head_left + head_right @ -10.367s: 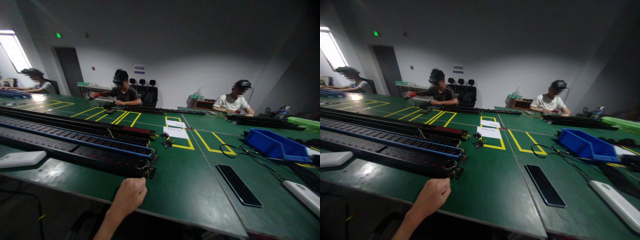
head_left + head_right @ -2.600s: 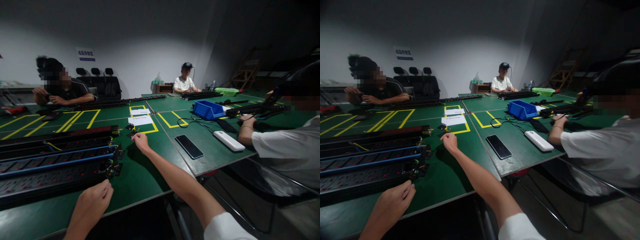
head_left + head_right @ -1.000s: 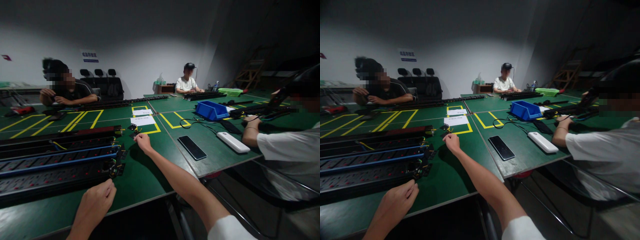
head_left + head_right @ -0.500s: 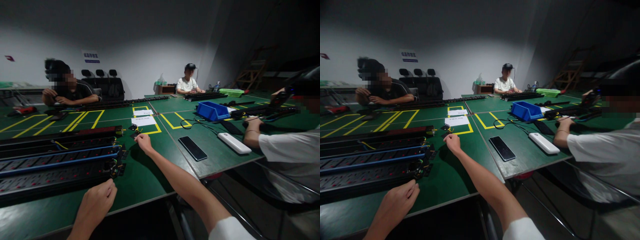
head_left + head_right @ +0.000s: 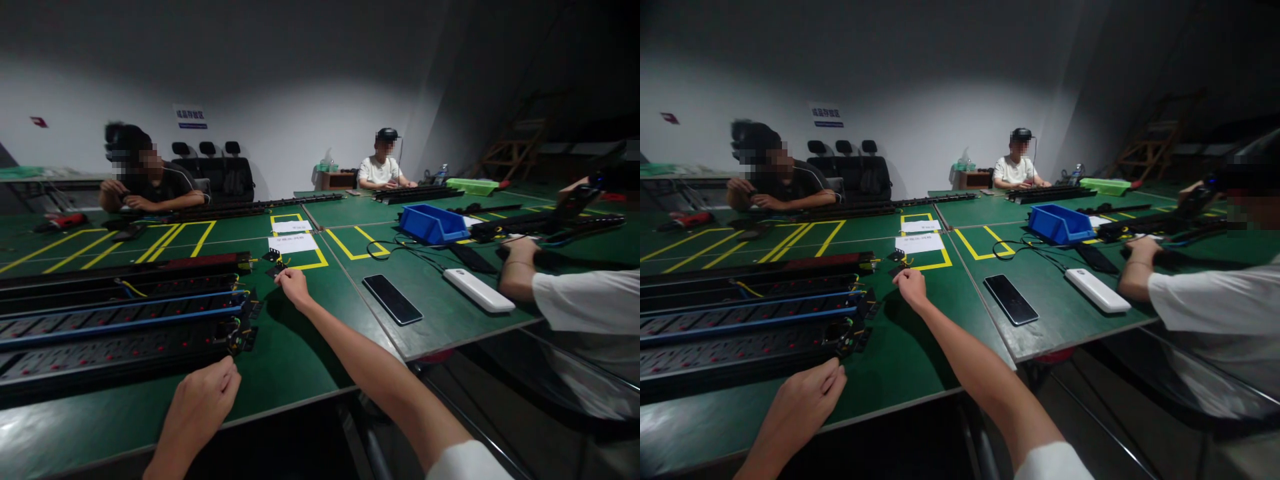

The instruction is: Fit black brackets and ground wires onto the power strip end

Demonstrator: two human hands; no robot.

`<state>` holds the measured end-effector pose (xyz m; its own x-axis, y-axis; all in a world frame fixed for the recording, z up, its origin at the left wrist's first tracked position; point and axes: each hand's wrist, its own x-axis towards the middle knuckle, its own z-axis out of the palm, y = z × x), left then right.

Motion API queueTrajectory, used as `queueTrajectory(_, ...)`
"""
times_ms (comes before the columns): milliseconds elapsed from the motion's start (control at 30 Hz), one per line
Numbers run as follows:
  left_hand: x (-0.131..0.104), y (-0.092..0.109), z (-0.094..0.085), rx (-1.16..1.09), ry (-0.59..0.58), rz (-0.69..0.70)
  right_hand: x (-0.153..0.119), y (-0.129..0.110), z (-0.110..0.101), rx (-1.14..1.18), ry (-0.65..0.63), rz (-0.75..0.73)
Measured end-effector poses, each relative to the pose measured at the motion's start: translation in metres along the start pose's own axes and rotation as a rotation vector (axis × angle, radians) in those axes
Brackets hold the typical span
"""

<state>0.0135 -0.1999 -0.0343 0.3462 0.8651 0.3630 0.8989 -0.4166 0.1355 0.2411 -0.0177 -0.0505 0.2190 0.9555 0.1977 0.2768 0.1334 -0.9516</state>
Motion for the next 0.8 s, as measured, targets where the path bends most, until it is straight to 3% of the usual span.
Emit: queueTrajectory(800, -0.0001, 0.0032, -0.0041, -0.028, -0.018, -0.028, -0.0035, -0.0019, -0.0007, -0.006, -0.021, -0.005)
